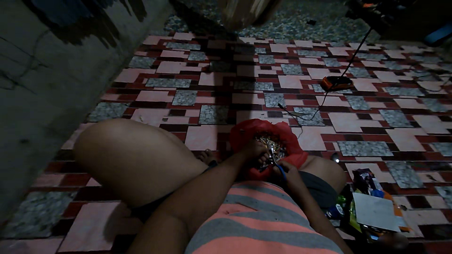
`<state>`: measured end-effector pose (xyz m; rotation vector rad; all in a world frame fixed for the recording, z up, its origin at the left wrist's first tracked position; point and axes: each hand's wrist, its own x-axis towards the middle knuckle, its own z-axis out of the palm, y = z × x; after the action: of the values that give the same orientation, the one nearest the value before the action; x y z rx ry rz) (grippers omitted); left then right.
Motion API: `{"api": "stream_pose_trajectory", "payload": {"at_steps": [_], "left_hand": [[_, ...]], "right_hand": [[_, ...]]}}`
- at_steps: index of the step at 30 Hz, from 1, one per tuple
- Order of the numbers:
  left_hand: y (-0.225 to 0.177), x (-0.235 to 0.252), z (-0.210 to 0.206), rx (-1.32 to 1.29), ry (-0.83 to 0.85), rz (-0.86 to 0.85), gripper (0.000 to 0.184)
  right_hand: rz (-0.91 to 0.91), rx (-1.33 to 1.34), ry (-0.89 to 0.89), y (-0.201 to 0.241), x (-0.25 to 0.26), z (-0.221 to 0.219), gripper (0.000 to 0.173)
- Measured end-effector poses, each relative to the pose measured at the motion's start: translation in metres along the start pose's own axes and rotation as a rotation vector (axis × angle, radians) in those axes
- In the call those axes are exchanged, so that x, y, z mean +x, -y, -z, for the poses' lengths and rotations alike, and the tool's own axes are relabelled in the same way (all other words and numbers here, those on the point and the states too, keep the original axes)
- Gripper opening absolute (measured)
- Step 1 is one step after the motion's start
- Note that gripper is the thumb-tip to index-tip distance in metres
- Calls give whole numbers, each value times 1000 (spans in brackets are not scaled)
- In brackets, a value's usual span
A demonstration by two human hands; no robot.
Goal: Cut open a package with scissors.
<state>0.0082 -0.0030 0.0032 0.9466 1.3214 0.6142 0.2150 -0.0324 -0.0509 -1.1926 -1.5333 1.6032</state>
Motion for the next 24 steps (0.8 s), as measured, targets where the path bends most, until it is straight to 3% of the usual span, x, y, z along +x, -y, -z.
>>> {"api": "stream_pose_trajectory", "payload": {"at_steps": [5,17,24], "left_hand": [[1,-1,-1,-15,-18,-23,18],[4,0,-5,-29,-6,-34,20],[0,-4,-4,-89,-106,-23,18]], "right_hand": [[-16,28,11,1,0,-2,31],[51,-22,-67,-2,3,-3,19],[7,41,14,2,1,-3,27]]}}
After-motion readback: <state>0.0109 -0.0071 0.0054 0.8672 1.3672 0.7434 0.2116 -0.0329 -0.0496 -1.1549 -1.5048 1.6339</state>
